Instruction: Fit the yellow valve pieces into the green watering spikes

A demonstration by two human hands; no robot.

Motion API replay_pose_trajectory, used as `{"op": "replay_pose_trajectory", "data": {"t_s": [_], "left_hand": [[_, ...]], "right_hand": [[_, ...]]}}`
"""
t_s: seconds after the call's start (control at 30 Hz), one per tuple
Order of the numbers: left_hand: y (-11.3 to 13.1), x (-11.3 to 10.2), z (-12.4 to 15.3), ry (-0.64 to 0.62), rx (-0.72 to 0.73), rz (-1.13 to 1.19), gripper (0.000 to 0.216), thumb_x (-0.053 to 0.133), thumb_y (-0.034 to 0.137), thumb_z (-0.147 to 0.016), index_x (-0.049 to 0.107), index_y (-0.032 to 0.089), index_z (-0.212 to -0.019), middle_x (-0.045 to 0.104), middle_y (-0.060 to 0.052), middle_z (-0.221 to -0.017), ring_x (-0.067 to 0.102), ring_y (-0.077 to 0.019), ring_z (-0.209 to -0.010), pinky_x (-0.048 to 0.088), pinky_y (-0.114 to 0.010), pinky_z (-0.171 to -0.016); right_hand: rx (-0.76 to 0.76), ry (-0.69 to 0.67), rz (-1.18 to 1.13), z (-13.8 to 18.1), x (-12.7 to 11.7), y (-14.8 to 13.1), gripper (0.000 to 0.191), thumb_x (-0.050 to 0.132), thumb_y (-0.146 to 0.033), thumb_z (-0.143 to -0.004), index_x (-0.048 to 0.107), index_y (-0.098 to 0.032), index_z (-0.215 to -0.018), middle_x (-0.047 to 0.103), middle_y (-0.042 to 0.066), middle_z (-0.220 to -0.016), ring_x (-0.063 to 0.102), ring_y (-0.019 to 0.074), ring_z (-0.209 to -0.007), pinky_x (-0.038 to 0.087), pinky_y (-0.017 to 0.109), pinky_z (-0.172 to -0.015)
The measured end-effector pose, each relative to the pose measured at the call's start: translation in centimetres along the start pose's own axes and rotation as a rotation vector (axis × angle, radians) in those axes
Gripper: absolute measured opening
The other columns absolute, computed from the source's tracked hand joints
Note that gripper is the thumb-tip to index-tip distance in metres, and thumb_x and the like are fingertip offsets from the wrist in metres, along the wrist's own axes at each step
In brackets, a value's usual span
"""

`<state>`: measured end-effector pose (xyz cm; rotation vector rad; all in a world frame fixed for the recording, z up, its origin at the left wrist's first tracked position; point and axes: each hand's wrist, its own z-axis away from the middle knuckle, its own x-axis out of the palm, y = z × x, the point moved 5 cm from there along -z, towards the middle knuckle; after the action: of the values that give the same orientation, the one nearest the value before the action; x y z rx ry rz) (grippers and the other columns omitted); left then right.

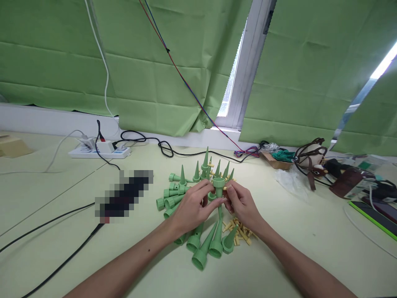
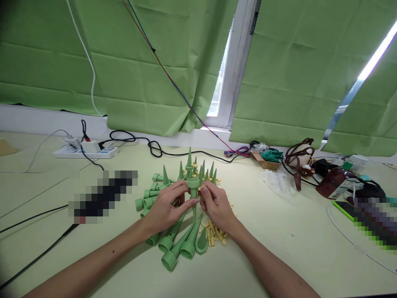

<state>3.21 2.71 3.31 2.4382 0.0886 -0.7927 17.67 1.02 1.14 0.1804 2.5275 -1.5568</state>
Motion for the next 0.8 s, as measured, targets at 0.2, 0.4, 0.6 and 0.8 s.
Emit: {"op": "replay_pose_trajectory", "data": {"t_s": [0.2,0.4,0.6,0.8], "left_hand": [[0.2,0.1,0.1,0.011,0.050,-0.005,0.013,0.059,0.027,-0.093,0.055,0.016,-0.086,0.054,-0.003,-0.090,0.045,-0.0085,-0.061,0.040,-0.021,-0.051],[0.4,0.1,0.2,0.004,0.120,-0.068,0.009,0.055,0.022,-0.095,0.061,0.018,-0.101,0.056,-0.005,-0.097,0.047,-0.0086,-0.061,0.042,-0.023,-0.056],[0.2,0.2,0.5,0.000,0.191,-0.082,0.023,0.050,0.014,-0.096,0.058,0.020,-0.116,0.050,-0.006,-0.101,0.047,-0.0074,-0.063,0.042,-0.022,-0.057],[0.2,0.2,0.5,0.009,0.231,-0.118,0.024,0.047,0.011,-0.096,0.056,0.019,-0.116,0.048,-0.005,-0.098,0.044,-0.0074,-0.062,0.040,-0.022,-0.056]], "right_hand": [[0.090,-0.009,-0.215,-0.1,0.3,0.7,0.047,0.045,-0.058,-0.095,0.046,-0.021,-0.066,0.042,-0.006,-0.044,0.038,0.0092,-0.037,0.031,0.024,-0.041],[0.220,-0.084,-0.512,-0.3,1.0,1.1,0.051,0.050,-0.052,-0.094,0.038,-0.021,-0.056,0.037,-0.007,-0.037,0.030,0.0064,-0.031,0.026,0.022,-0.036],[0.256,-0.112,-0.521,-0.3,1.0,1.1,0.056,0.054,-0.050,-0.092,0.034,-0.020,-0.049,0.034,-0.007,-0.036,0.028,0.0053,-0.031,0.024,0.021,-0.035],[0.273,-0.142,-0.491,-0.4,1.0,1.0,0.058,0.057,-0.053,-0.090,0.035,-0.019,-0.049,0.033,-0.007,-0.037,0.030,0.0051,-0.032,0.025,0.020,-0.035]]}}
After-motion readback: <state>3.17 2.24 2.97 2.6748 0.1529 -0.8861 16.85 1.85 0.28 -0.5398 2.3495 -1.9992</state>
